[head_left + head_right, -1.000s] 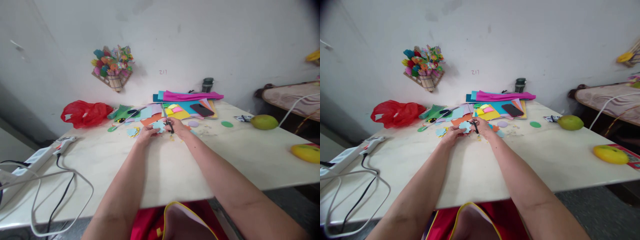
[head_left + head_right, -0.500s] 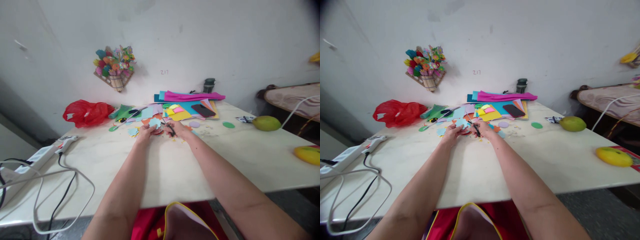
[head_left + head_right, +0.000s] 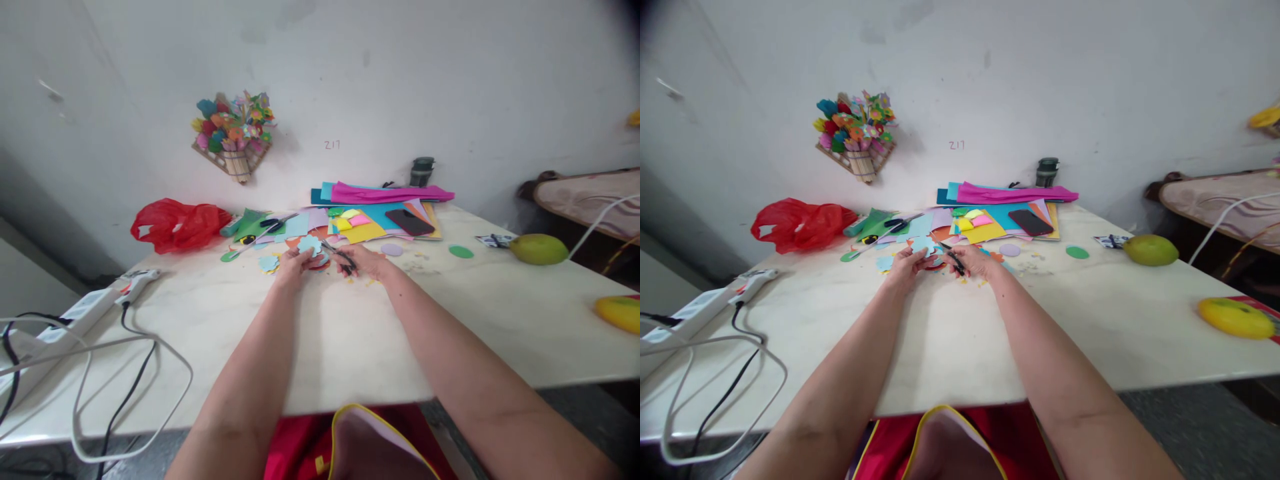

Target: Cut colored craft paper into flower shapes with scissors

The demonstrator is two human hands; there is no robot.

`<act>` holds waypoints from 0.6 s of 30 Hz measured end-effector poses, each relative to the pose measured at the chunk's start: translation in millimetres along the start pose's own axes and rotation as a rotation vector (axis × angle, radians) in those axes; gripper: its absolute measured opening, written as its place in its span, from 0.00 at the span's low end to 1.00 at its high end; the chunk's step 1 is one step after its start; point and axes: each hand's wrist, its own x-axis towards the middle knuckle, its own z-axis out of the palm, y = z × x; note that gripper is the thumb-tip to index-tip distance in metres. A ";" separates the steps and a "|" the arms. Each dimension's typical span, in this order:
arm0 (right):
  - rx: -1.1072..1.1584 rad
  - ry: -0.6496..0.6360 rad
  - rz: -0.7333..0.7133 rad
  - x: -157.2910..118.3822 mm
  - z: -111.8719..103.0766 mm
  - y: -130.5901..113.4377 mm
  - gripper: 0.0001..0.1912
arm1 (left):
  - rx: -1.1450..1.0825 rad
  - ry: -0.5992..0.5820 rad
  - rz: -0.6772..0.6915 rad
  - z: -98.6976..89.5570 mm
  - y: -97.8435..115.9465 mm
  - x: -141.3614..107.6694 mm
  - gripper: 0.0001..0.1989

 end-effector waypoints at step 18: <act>-0.064 -0.066 0.021 -1.6 -2.8 -1.3 0.11 | -0.089 -0.014 -0.042 0.5 2.9 -0.6 0.09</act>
